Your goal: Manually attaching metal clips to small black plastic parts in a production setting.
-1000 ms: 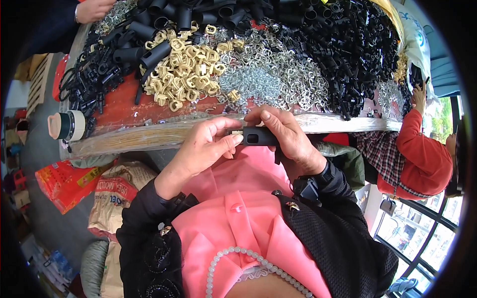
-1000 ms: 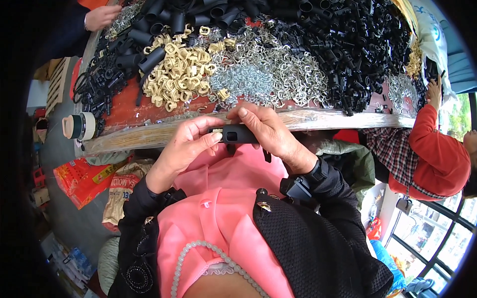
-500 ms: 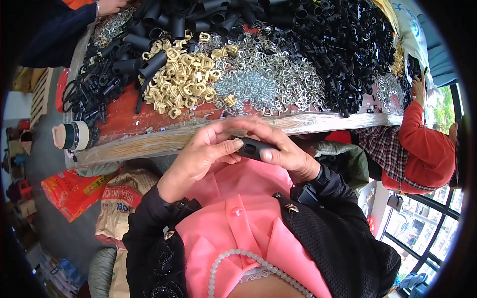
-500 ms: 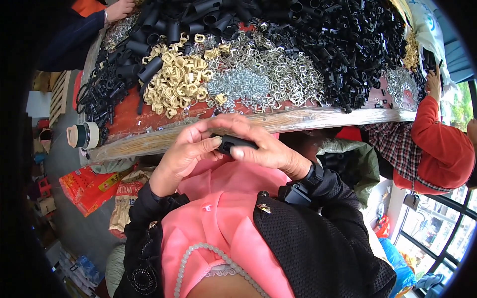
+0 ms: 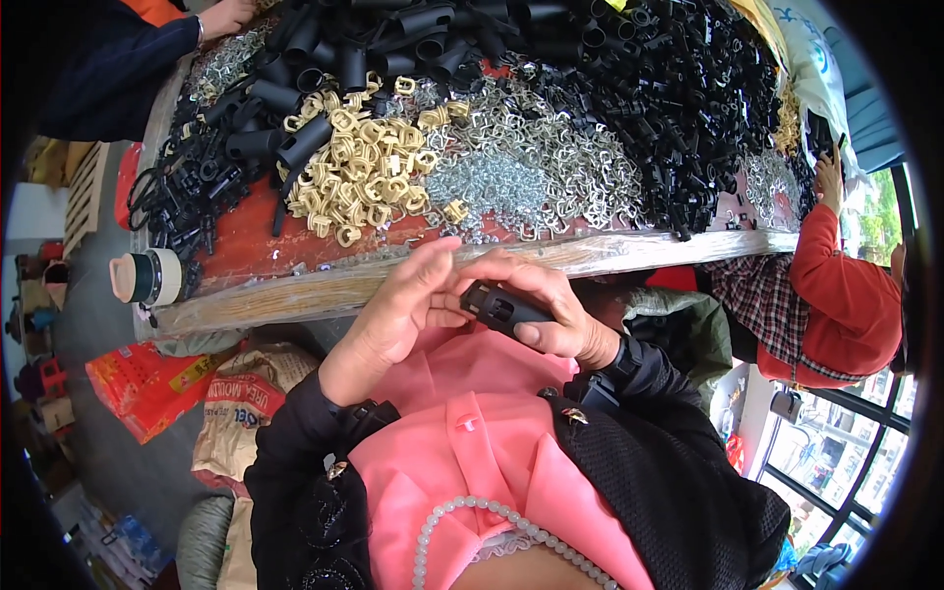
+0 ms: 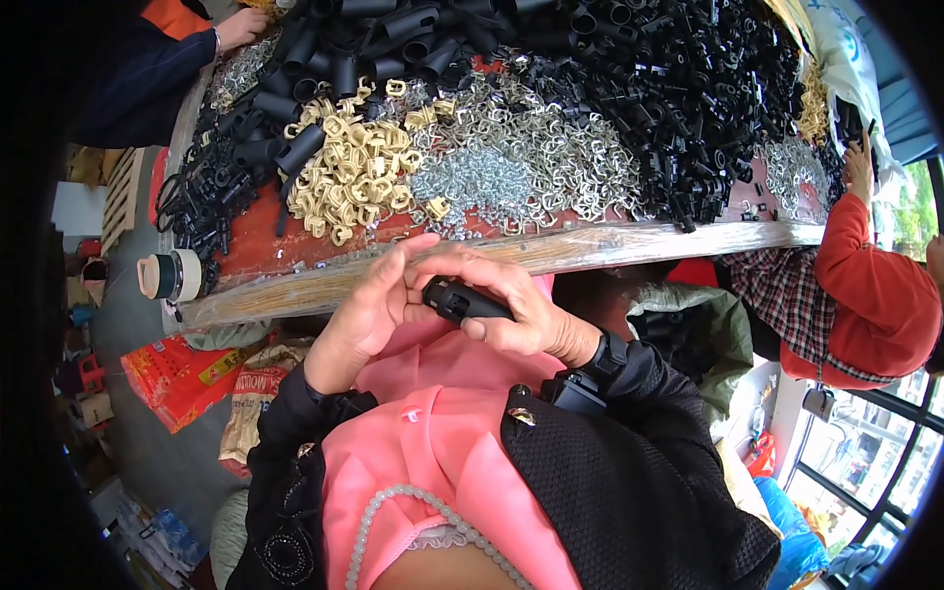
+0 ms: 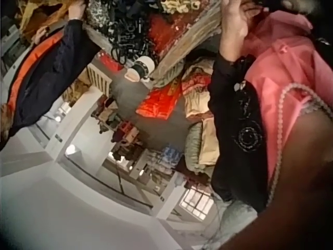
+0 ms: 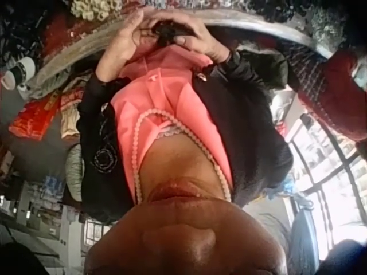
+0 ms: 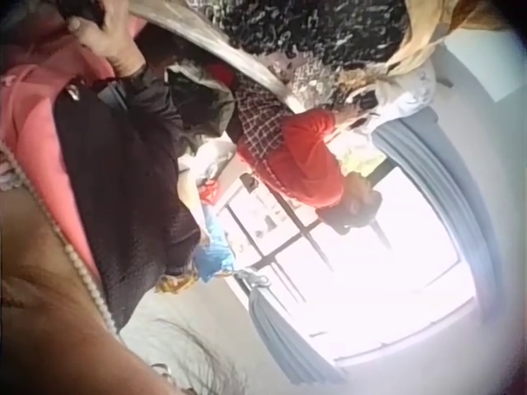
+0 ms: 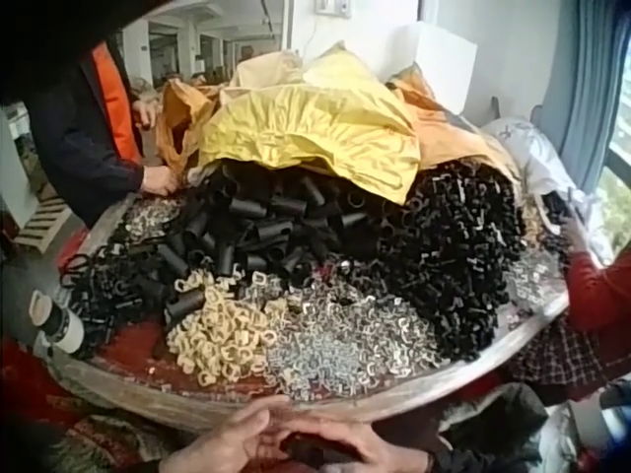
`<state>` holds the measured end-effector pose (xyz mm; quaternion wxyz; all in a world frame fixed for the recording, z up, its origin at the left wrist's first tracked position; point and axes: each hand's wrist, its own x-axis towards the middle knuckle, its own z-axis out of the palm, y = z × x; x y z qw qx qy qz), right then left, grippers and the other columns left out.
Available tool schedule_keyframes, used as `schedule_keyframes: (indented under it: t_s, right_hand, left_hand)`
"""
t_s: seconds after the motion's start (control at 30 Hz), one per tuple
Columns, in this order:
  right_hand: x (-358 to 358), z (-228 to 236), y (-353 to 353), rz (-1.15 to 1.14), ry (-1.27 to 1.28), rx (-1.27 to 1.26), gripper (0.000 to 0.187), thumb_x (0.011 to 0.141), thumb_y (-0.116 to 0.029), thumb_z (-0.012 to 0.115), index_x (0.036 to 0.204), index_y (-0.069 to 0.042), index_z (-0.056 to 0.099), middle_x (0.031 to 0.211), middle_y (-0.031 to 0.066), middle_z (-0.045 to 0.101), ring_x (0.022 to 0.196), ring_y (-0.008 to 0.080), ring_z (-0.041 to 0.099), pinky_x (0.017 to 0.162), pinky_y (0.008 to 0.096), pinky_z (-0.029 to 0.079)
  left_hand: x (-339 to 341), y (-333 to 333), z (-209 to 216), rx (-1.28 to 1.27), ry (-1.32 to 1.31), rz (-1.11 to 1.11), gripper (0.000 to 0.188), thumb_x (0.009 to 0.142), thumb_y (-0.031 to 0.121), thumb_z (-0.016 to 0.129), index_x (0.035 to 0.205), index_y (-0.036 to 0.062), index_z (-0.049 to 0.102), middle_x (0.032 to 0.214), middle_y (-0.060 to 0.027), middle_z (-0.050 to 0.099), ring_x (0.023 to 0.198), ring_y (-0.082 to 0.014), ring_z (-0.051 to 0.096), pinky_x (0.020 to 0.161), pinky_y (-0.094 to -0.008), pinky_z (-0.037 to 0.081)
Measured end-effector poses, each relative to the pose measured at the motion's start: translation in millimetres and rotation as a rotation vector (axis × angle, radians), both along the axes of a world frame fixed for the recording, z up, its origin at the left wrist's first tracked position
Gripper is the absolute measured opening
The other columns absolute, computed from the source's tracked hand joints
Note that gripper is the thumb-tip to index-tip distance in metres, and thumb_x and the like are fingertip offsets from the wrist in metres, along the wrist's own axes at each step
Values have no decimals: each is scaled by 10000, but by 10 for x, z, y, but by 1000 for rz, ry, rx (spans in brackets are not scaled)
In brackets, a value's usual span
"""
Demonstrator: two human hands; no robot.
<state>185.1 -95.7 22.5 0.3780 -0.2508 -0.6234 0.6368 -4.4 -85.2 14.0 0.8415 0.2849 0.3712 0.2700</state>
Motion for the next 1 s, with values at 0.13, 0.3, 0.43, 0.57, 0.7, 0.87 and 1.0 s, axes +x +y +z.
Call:
schedule_keyframes:
  t_s: [0.13, 0.3, 0.43, 0.57, 0.7, 0.87, 1.0]
  right_hand:
    - [-90, 40, -26, -84, 167, -91, 549, 653, -283, 510, 1083, 52, 442, 983, 145, 506, 905, 219, 498, 816, 315, 383]
    - [-163, -31, -56, -34, 158, -184, 560, 679, -381, 525, 1028, 50, 451, 947, 140, 511, 903, 200, 502, 805, 297, 396]
    - [-273, -49, -76, 0, 198, -90, 450, 659, -277, 503, 978, 39, 479, 906, 108, 528, 833, 172, 510, 750, 282, 412]
    - [-228, 4, -76, -16, 133, -19, 413, 668, -277, 499, 942, 31, 492, 880, 97, 534, 818, 165, 513, 730, 272, 413]
    - [-214, 113, -132, -20, 169, -162, 408, 664, -285, 511, 917, 35, 509, 850, 91, 538, 798, 157, 515, 713, 266, 412]
    - [583, 254, -198, -58, -240, -292, 476, 678, -379, 577, 902, 40, 533, 891, 106, 564, 839, 174, 530, 748, 281, 415]
    - [1576, 19, -775, -297, -911, -385, 350, 713, -253, 578, 926, 24, 545, 873, 124, 578, 839, 190, 553, 732, 281, 432]
  left_hand:
    - [68, 63, -5, 37, -11, 126, 581, 826, 452, 424, 1213, 29, 330, 1034, -94, 520, 801, -132, 541, 732, -268, 450]
    - [254, 146, 80, 106, -19, 173, 583, 825, 470, 413, 1191, 20, 347, 982, -118, 536, 821, -142, 523, 786, -265, 397]
    - [357, 143, 146, 124, -136, 200, 556, 816, 450, 444, 1168, 26, 364, 948, -128, 532, 837, -147, 512, 768, -261, 393]
    - [378, 109, 219, 170, -178, 205, 523, 812, 407, 480, 1158, 32, 369, 952, -127, 517, 844, -146, 502, 748, -259, 401]
    - [364, 24, 293, 280, -101, 159, 512, 832, 373, 449, 1178, 7, 356, 999, -134, 515, 909, -153, 491, 832, -275, 370]
    - [-204, 132, 155, 746, 347, 353, 352, 800, 164, 556, 1096, 1, 456, 1001, -74, 522, 876, -122, 499, 749, -257, 420]
    - [-610, 181, 110, 869, 710, 384, 277, 773, 122, 576, 1017, 2, 520, 991, -71, 529, 834, -143, 532, 664, -254, 449]
